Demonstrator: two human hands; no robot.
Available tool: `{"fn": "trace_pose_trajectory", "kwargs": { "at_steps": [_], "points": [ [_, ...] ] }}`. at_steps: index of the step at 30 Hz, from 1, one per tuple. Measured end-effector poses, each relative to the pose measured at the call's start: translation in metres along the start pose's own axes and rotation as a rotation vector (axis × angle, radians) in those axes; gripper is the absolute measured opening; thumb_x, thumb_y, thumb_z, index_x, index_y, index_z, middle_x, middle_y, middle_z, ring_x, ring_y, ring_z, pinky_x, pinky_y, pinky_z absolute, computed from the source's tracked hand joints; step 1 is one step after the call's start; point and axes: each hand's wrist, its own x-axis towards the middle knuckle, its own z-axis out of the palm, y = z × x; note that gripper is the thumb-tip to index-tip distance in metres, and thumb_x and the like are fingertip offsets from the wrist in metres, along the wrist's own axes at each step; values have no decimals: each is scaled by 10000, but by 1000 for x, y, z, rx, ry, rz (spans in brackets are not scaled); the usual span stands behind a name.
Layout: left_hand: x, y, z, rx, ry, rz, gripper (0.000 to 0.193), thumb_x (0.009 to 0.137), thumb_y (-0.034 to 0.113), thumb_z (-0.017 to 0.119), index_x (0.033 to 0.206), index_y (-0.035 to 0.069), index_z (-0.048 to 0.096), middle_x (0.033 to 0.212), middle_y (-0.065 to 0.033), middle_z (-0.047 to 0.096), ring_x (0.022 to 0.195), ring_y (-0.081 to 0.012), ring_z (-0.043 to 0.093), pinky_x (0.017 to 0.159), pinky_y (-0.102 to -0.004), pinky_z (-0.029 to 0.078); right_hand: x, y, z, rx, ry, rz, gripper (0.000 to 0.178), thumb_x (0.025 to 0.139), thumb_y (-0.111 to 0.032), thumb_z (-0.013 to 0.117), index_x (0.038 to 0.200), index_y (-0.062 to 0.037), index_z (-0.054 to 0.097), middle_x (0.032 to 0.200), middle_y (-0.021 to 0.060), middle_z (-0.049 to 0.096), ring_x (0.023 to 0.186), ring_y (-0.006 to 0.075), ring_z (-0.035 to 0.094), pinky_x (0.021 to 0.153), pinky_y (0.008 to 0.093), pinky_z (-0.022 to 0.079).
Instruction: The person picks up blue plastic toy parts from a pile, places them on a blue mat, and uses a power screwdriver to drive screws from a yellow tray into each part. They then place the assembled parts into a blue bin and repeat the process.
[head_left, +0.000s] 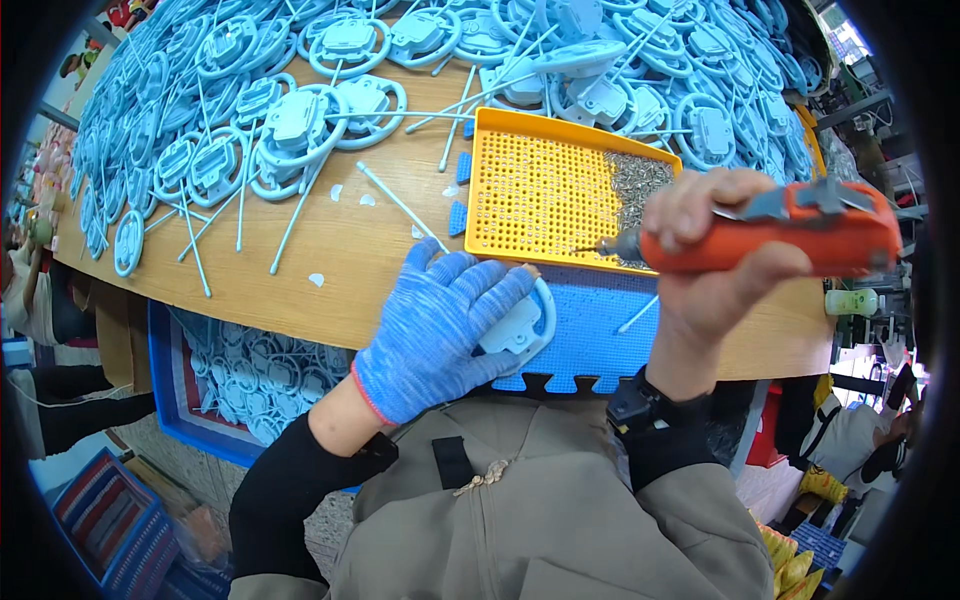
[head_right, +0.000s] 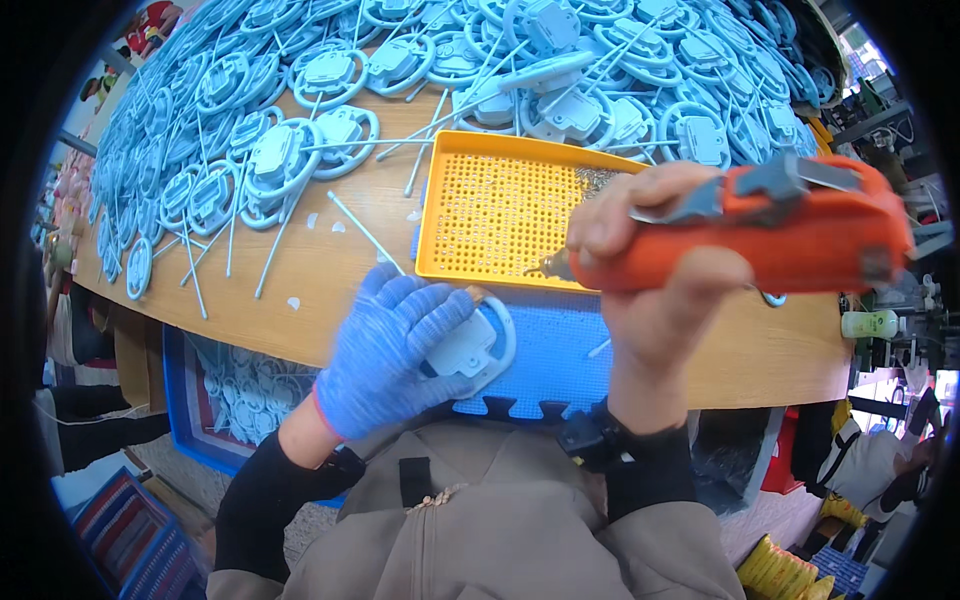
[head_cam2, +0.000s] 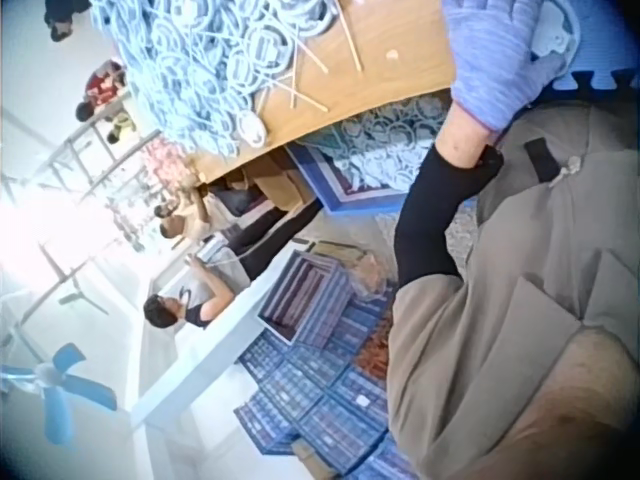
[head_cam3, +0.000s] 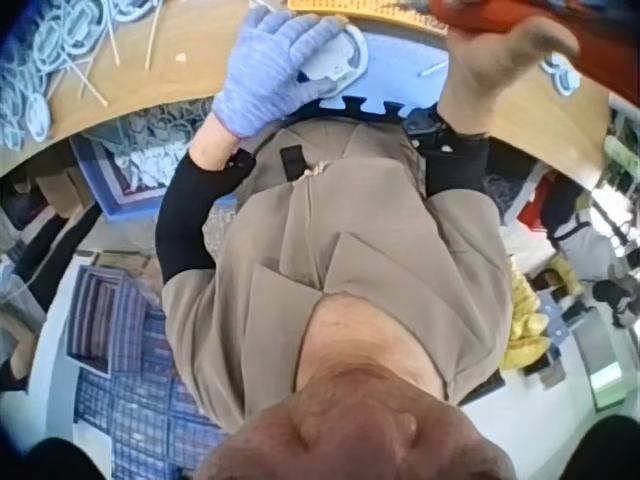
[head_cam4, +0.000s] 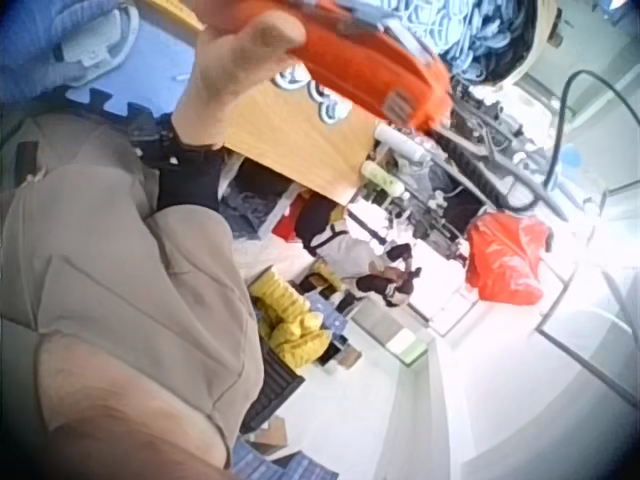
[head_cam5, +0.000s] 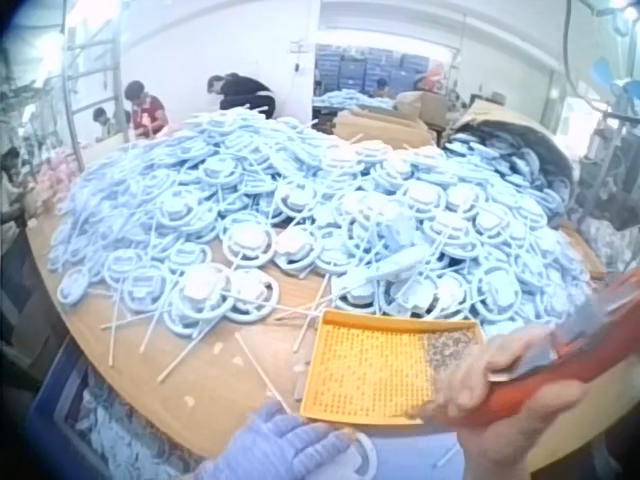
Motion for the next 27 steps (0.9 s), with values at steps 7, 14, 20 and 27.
{"fn": "trace_pose_trajectory", "kwargs": {
  "at_steps": [7,14,20,27],
  "points": [
    [-9,11,15,40,112,-147,817,592,366,820,1283,66,503,1000,-115,590,917,-309,554,911,-471,364,-36,-11,30,90,-192,10,697,733,-739,549,912,-68,486,626,20,516,499,131,501,452,272,437],
    [-11,16,16,112,78,-191,819,608,427,796,1288,75,506,996,-109,585,950,-301,550,980,-523,306,-49,-7,28,16,-292,44,675,733,-707,588,908,-67,463,641,37,538,503,142,499,460,276,434],
    [-4,19,6,43,-39,-209,786,649,441,765,1315,121,498,962,-97,563,898,-282,538,858,-443,392,-52,-18,36,92,-359,182,603,680,-534,769,925,-50,505,690,67,581,622,176,553,573,302,448],
    [-2,19,-1,89,-97,-200,720,679,437,753,1293,144,518,1001,-98,572,866,-283,556,782,-405,413,-45,-11,40,-68,-366,262,606,763,-644,629,895,-75,470,603,40,520,516,148,498,500,295,426]
  ]
}}
